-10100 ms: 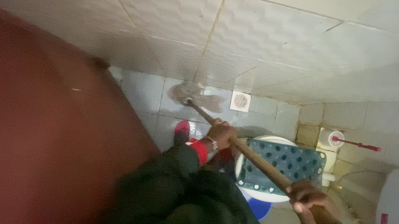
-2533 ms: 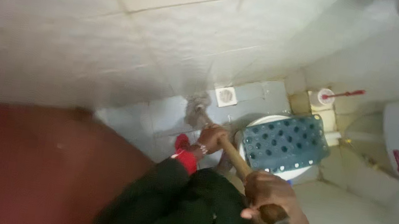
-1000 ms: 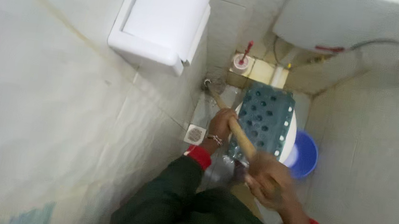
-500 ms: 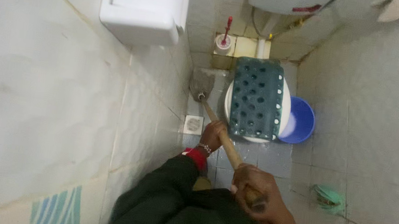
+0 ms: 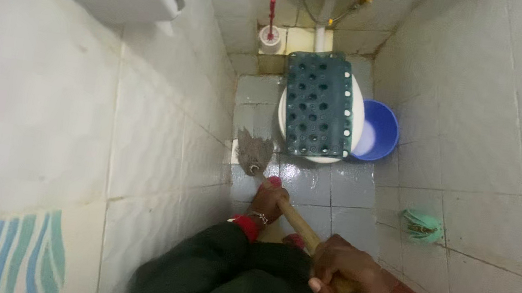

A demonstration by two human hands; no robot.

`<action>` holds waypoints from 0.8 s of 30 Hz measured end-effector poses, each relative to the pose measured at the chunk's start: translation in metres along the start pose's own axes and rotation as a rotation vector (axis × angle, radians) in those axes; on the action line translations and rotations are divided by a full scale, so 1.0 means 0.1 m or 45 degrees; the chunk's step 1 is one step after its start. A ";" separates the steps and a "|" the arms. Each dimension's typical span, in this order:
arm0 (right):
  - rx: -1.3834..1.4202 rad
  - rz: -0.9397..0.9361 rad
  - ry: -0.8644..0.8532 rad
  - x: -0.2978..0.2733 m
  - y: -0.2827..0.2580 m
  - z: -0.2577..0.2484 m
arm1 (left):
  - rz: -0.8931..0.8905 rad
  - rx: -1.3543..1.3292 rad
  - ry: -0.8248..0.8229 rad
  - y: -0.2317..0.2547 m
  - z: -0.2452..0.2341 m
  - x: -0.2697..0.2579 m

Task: The person cleans the tiled floor of a small room using a mop and a bucket of soapy water, working around the base of a toilet.

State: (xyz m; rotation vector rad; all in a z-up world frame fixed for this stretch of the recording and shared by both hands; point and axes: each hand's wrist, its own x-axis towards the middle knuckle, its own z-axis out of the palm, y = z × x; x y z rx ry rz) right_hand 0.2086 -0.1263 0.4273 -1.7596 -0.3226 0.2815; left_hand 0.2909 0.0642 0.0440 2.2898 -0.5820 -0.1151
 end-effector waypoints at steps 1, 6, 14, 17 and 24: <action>0.053 -0.022 0.052 0.02 0.03 -0.01 | -0.018 -0.010 0.025 -0.05 0.04 0.04; 0.034 0.025 0.183 0.21 0.27 0.05 | -0.163 -0.065 0.108 -0.22 0.03 0.30; 0.194 -0.018 0.202 0.88 0.60 0.15 | -0.467 -0.032 0.032 -0.78 -0.20 1.38; 0.054 -0.053 0.176 1.12 0.74 0.21 | -0.345 -0.017 0.179 -1.15 -0.19 1.68; -0.068 -0.041 0.309 1.18 0.78 0.29 | -0.042 0.198 -0.073 -1.49 -0.23 1.74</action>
